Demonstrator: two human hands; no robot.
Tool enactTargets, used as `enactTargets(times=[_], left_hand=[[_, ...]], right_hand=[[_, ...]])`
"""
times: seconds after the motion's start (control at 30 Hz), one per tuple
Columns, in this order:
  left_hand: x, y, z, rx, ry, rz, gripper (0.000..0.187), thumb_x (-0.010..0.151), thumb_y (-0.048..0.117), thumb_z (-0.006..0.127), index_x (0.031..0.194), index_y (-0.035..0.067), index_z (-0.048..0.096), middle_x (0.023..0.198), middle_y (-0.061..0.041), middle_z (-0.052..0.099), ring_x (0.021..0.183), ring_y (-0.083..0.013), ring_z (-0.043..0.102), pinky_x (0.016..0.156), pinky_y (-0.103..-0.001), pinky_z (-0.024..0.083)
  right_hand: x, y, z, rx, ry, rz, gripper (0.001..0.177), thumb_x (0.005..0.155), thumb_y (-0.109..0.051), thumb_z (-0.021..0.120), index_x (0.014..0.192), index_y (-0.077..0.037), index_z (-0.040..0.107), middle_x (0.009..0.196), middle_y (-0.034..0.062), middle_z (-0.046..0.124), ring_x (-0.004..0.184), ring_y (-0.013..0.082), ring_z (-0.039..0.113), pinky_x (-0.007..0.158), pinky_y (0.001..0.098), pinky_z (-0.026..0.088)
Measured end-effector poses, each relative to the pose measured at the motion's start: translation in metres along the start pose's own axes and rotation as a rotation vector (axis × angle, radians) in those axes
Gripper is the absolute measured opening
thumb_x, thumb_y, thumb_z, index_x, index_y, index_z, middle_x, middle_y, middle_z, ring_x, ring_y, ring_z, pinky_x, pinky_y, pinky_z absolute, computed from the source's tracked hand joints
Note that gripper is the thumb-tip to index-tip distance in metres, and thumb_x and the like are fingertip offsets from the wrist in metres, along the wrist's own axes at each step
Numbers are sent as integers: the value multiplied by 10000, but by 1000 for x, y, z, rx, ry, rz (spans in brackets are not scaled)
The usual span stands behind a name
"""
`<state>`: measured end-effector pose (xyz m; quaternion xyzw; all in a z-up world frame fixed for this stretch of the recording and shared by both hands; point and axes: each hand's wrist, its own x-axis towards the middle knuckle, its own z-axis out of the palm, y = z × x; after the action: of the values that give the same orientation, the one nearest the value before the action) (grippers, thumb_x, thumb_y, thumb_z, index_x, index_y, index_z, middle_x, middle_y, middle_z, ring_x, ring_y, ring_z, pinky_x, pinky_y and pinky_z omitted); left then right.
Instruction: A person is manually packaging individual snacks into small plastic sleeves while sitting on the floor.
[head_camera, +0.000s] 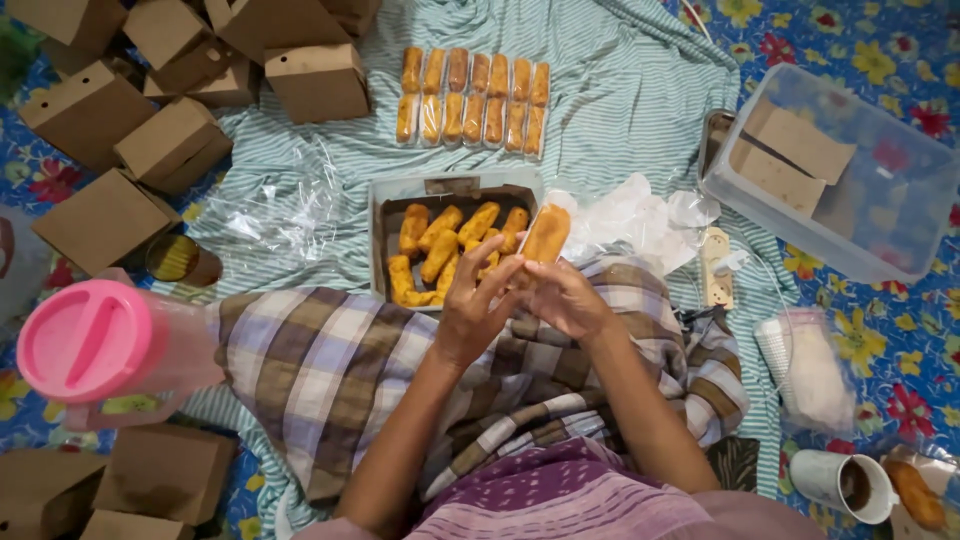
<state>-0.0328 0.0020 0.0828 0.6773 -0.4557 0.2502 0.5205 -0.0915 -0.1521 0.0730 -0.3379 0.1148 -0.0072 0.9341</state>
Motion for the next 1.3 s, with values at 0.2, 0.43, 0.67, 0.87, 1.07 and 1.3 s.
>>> enactTargets(times=[0.2,0.43,0.67,0.87,1.07,1.3], left_hand=[[-16,-14,6,-31,17,-24,345,920,178,763,1225,53,661,1370,-213,602,1203,-393,638,967,-432,555],[-13,-13,-5,-103,-1,-70,419,925,136,739,1325,55,641,1335,-181,624,1185,-364,660,987,-430,561],[-23,-19,-4,-200,34,-72,338,896,80,766,1232,69,725,1328,-185,626,1179,-374,665,961,-385,576],[-17,-6,-13,-190,62,-51,343,875,25,771,1213,78,739,1311,-182,633,1000,-314,728,880,-357,616],[-21,-5,-12,-159,71,-1,324,870,26,772,1190,78,752,1280,-178,646,946,-283,735,840,-340,628],[-26,-9,-11,-34,123,17,230,869,30,767,1087,104,779,1111,-99,678,854,-227,744,760,-296,637]], right_hand=[[12,11,1,101,77,83,243,989,-184,594,1203,-107,680,1108,105,729,967,273,726,961,556,538],[23,18,-18,117,89,142,334,1037,-356,560,1214,-104,689,1032,60,726,924,252,717,916,541,553],[16,6,18,70,36,155,417,1033,-424,533,1295,-123,654,1021,58,695,928,238,705,903,525,563],[19,7,6,-1,-5,111,539,1022,-502,493,1412,-141,583,1199,98,703,1016,236,708,893,500,575],[28,-1,-2,-66,-70,-43,612,1032,-499,444,1495,-101,482,1451,133,590,1208,290,656,940,470,576],[25,8,-2,-66,-74,-25,650,1058,-543,354,1536,-107,415,1426,121,606,1195,293,669,903,478,603]])
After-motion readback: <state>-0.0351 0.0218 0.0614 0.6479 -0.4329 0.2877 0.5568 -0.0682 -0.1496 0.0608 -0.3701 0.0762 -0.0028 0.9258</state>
